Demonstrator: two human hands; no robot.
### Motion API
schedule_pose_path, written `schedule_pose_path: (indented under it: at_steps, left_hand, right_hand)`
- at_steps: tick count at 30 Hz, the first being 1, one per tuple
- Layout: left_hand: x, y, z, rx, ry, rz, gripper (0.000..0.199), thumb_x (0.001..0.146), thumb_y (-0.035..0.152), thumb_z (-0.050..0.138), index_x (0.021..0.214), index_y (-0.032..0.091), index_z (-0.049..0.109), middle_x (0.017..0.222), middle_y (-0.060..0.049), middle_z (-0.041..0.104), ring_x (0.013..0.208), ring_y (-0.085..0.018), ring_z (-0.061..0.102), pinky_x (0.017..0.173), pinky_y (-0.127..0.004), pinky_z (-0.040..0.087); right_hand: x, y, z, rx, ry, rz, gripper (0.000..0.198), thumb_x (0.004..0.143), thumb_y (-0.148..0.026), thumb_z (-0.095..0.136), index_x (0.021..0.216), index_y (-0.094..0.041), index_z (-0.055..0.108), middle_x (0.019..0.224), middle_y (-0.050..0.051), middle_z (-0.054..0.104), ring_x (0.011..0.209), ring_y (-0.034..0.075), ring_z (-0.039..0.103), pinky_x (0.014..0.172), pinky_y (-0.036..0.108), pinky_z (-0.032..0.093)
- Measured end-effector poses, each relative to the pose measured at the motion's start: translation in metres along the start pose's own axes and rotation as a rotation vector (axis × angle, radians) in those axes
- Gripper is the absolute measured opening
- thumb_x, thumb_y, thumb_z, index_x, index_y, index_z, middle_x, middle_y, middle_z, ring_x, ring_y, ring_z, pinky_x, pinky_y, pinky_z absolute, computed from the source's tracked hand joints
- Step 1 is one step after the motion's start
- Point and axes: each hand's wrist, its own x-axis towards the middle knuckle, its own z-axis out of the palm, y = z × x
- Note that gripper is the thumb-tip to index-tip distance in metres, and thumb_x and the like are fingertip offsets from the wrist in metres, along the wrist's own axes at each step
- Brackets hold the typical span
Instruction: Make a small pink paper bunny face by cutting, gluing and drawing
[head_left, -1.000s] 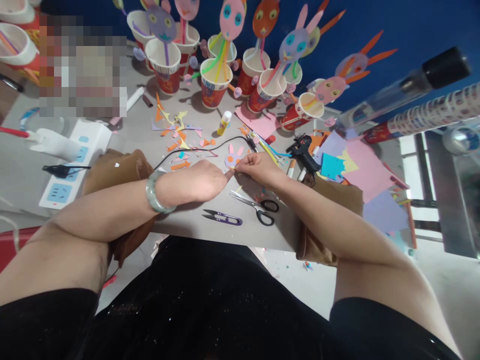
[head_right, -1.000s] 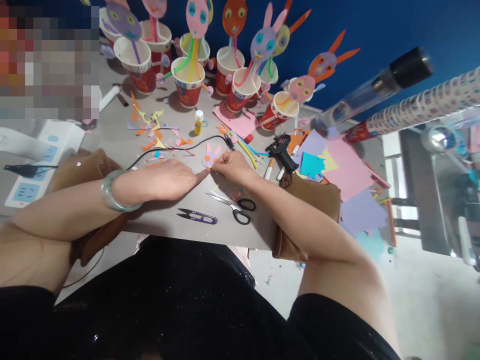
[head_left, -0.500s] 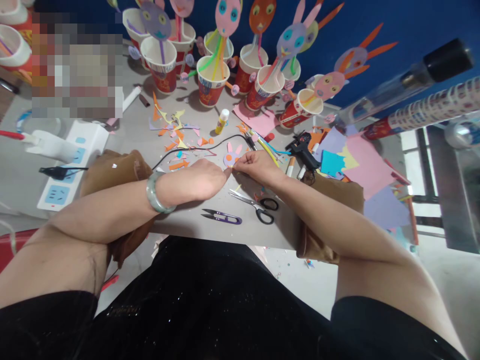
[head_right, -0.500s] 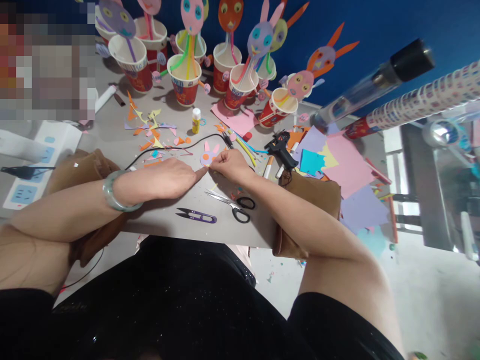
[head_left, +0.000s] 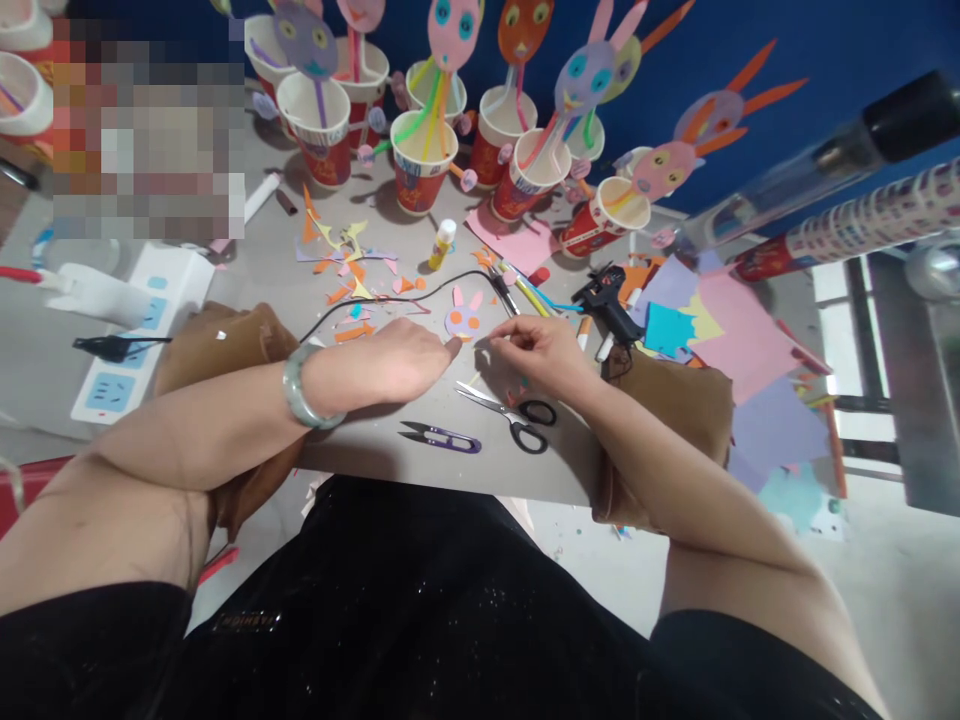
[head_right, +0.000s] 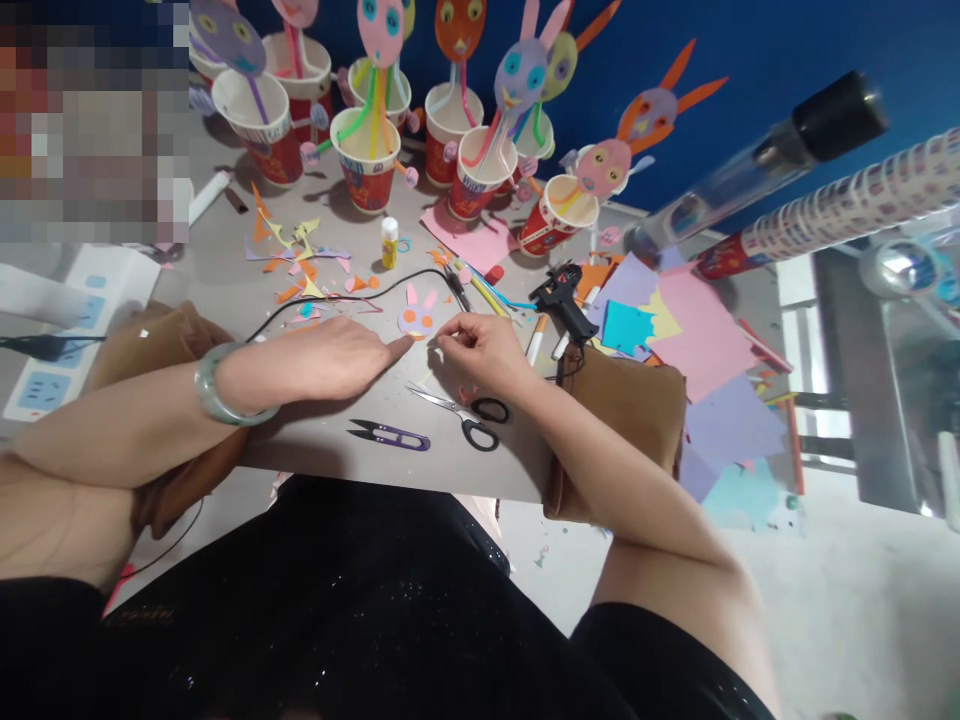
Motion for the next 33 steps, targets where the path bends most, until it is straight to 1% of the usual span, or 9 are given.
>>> schedule_pose_path:
  at_steps: [3,5,8,11,15,19,23,28,33]
  left_hand:
    - [0.001,-0.003,0.005,0.018,0.037,0.024,0.054,0.097,0.01,0.036,0.148,0.012,0.053,0.083,-0.01,0.074,0.077,-0.025,0.071,0.066,-0.033,0.039]
    - [0.001,-0.004,0.007,0.018,0.046,0.038,0.054,0.098,0.01,0.034,0.148,0.012,0.054,0.083,-0.01,0.073,0.078,-0.025,0.071,0.066,-0.033,0.038]
    - [0.001,-0.004,0.004,0.01,0.008,0.013,0.053,0.098,0.011,0.032,0.146,0.015,0.056,0.084,-0.011,0.073,0.079,-0.025,0.071,0.066,-0.033,0.038]
    - [0.002,-0.001,-0.002,0.001,-0.04,-0.015,0.054,0.098,0.011,0.035,0.148,0.017,0.055,0.085,-0.011,0.073,0.077,-0.025,0.069,0.066,-0.033,0.038]
    - [0.001,0.001,-0.009,-0.038,-0.062,-0.039,0.056,0.1,0.012,0.034,0.155,0.015,0.049,0.082,-0.01,0.072,0.072,-0.024,0.067,0.068,-0.033,0.04]
    - [0.002,0.0,-0.008,-0.064,-0.048,-0.056,0.054,0.101,0.014,0.034,0.152,0.019,0.052,0.077,-0.008,0.069,0.069,-0.023,0.065,0.066,-0.033,0.039]
    - [0.005,-0.001,-0.006,-0.077,-0.09,-0.089,0.054,0.099,0.014,0.038,0.151,0.022,0.053,0.075,-0.006,0.067,0.067,-0.021,0.063,0.065,-0.032,0.037]
    - [0.005,-0.006,0.001,-0.056,-0.07,-0.03,0.064,0.095,0.014,0.04,0.158,0.021,0.044,0.079,-0.008,0.07,0.072,-0.024,0.066,0.067,-0.034,0.039]
    - [0.004,-0.013,0.011,-0.048,-0.087,0.003,0.076,0.09,0.011,0.041,0.165,0.021,0.031,0.083,-0.01,0.073,0.075,-0.025,0.069,0.07,-0.034,0.042]
  right_hand:
    - [-0.002,0.006,0.005,-0.26,0.023,-0.271,0.027,0.092,-0.034,0.056,0.094,-0.018,0.078,0.066,0.002,0.068,0.059,0.013,0.055,0.061,0.027,0.037]
    - [-0.002,0.007,0.007,-0.46,0.013,-0.397,0.031,0.096,-0.033,0.051,0.099,-0.02,0.079,0.08,0.006,0.076,0.069,0.016,0.062,0.063,0.029,0.036]
    - [-0.001,0.004,0.008,-0.728,-0.021,-0.446,0.037,0.1,-0.033,0.044,0.104,-0.022,0.078,0.076,0.006,0.076,0.069,0.017,0.062,0.061,0.03,0.029]
    - [0.0,-0.001,0.009,-0.857,-0.076,-0.463,0.041,0.103,-0.033,0.038,0.109,-0.021,0.077,0.073,0.006,0.074,0.067,0.018,0.061,0.06,0.031,0.026]
    - [0.0,0.0,0.013,-0.878,-0.104,-0.453,0.039,0.103,-0.034,0.04,0.109,-0.021,0.076,0.068,0.006,0.071,0.064,0.017,0.058,0.058,0.032,0.024]
    - [0.001,0.004,0.017,-0.825,-0.094,-0.424,0.037,0.104,-0.038,0.042,0.108,-0.021,0.075,0.07,0.006,0.072,0.063,0.017,0.058,0.057,0.033,0.021]
    - [0.0,0.007,0.018,-0.827,-0.112,-0.441,0.037,0.104,-0.04,0.045,0.113,-0.02,0.074,0.073,0.007,0.076,0.065,0.018,0.062,0.057,0.033,0.021]
    - [-0.002,0.014,0.012,-0.647,-0.015,-0.44,0.038,0.103,-0.043,0.046,0.119,-0.021,0.073,0.077,0.006,0.078,0.07,0.019,0.067,0.061,0.03,0.033]
    - [-0.001,0.022,0.007,-0.588,0.086,-0.443,0.035,0.103,-0.036,0.044,0.098,-0.021,0.076,0.076,0.006,0.078,0.071,0.019,0.068,0.066,0.03,0.04]
